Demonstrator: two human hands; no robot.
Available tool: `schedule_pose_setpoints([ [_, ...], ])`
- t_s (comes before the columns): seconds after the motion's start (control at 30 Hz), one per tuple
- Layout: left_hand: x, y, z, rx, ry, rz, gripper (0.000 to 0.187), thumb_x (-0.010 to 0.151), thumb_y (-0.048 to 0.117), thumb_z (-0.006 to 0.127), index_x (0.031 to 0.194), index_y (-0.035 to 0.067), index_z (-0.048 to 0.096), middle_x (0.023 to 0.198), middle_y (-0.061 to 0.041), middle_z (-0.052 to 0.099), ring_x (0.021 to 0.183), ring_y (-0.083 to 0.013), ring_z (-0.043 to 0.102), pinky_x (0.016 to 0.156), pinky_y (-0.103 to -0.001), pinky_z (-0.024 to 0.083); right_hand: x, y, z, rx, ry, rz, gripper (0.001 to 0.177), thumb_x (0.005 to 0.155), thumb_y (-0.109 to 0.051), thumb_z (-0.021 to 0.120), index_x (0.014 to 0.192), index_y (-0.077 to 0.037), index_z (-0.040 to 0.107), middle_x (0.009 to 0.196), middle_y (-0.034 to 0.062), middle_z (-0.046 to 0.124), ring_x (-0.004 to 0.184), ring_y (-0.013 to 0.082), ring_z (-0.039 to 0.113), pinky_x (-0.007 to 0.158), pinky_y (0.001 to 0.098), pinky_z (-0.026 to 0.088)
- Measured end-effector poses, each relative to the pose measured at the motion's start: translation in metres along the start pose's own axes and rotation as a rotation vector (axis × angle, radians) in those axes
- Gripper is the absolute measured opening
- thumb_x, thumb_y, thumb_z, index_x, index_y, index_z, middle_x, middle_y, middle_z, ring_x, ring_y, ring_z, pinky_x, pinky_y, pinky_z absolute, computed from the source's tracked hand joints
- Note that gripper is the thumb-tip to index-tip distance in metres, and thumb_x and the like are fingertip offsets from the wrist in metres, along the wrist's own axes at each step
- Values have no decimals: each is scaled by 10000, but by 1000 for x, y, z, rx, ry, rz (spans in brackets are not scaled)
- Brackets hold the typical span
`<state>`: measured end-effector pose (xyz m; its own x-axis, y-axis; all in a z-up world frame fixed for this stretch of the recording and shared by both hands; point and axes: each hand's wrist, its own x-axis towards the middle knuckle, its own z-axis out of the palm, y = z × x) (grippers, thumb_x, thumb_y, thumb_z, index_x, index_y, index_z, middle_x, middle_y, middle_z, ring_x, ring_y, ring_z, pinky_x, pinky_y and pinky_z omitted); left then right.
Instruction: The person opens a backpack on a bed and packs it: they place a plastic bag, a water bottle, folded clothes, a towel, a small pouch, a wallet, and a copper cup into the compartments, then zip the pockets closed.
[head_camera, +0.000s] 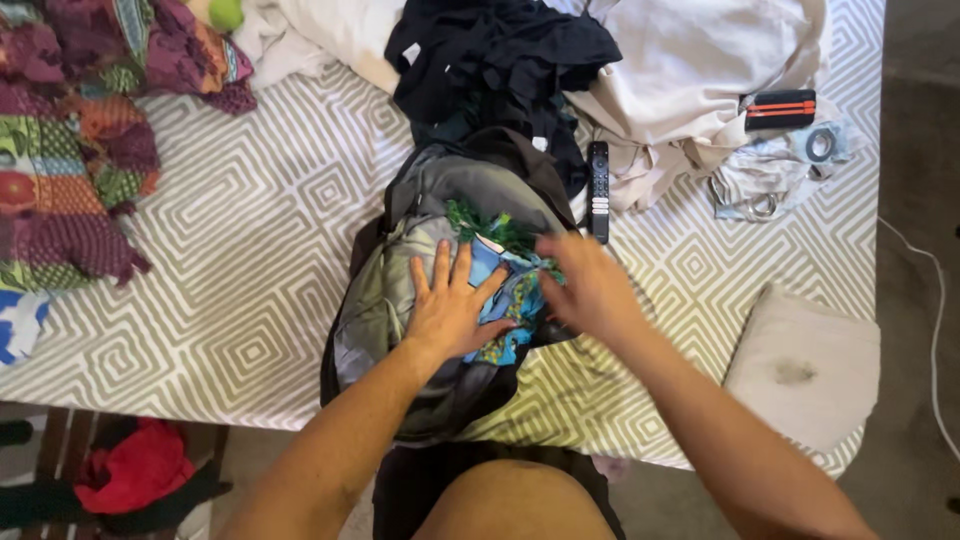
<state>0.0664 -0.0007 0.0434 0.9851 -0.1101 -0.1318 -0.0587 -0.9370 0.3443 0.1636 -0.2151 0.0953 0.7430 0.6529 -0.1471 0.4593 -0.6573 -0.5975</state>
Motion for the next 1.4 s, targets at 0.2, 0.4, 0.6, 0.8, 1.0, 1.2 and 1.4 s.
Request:
schedule_pose_setpoints([
  [0.2, 8, -9, 13, 37, -25, 1, 766, 850, 628, 649, 1536, 391, 403, 1616, -251, 234, 1497, -510, 139, 1092, -805, 112, -52, -55, 43, 77, -228, -449, 475, 773, -124, 701, 1238, -72, 620, 1105, 133, 640, 799, 328, 687, 639, 423, 557],
  [0.4, 9, -13, 10, 93, -88, -15, 780, 856, 555, 663, 1556, 394, 359, 1643, -235, 122, 1495, -522, 90, 1079, -810, 141, -47, -46, 48, -138, -184, -470, 188, 829, -128, 695, 1003, -124, 625, 940, 56, 624, 760, 278, 686, 642, 433, 538],
  [0.6, 3, -5, 10, 346, 57, 207, 803, 800, 446, 733, 1544, 336, 451, 1698, -150, 85, 1505, -528, 106, 1077, -792, 190, -65, -46, 13, -30, -157, -535, 245, 779, -125, 692, 998, -74, 595, 922, 87, 604, 812, 303, 679, 673, 434, 539],
  [0.8, 8, 14, 5, 280, -256, 125, 673, 747, 559, 743, 1340, 256, 651, 1694, -46, 107, 1477, -534, 113, 1073, -827, 156, -74, -53, 1, 55, -135, -466, 251, 798, -126, 696, 1019, -64, 596, 925, 103, 612, 856, 333, 667, 712, 443, 538],
  [1.0, 29, 32, 2, 310, -303, 30, 627, 749, 577, 723, 1272, 234, 690, 1684, -60, 118, 1484, -536, 108, 1070, -825, 130, -74, -43, -7, 105, -89, -369, 289, 798, -127, 723, 1064, -81, 620, 970, 92, 659, 916, 339, 666, 755, 454, 543],
  [1.2, 22, 25, 9, 322, -211, 63, 616, 785, 537, 673, 1299, 197, 659, 1669, -91, 154, 1462, -552, 138, 1060, -830, 143, -77, 18, -18, 520, -116, -149, 223, 938, -189, 735, 1143, -114, 686, 1031, 63, 730, 906, 224, 739, 782, 333, 613],
  [1.4, 23, 30, 14, 322, -241, 40, 624, 808, 492, 645, 1362, 206, 630, 1655, -89, 149, 1456, -552, 133, 1062, -835, 129, -20, 207, -49, 493, 262, 245, 157, 1020, -99, 657, 1155, -55, 724, 1013, 32, 777, 866, 81, 703, 794, 287, 589],
])
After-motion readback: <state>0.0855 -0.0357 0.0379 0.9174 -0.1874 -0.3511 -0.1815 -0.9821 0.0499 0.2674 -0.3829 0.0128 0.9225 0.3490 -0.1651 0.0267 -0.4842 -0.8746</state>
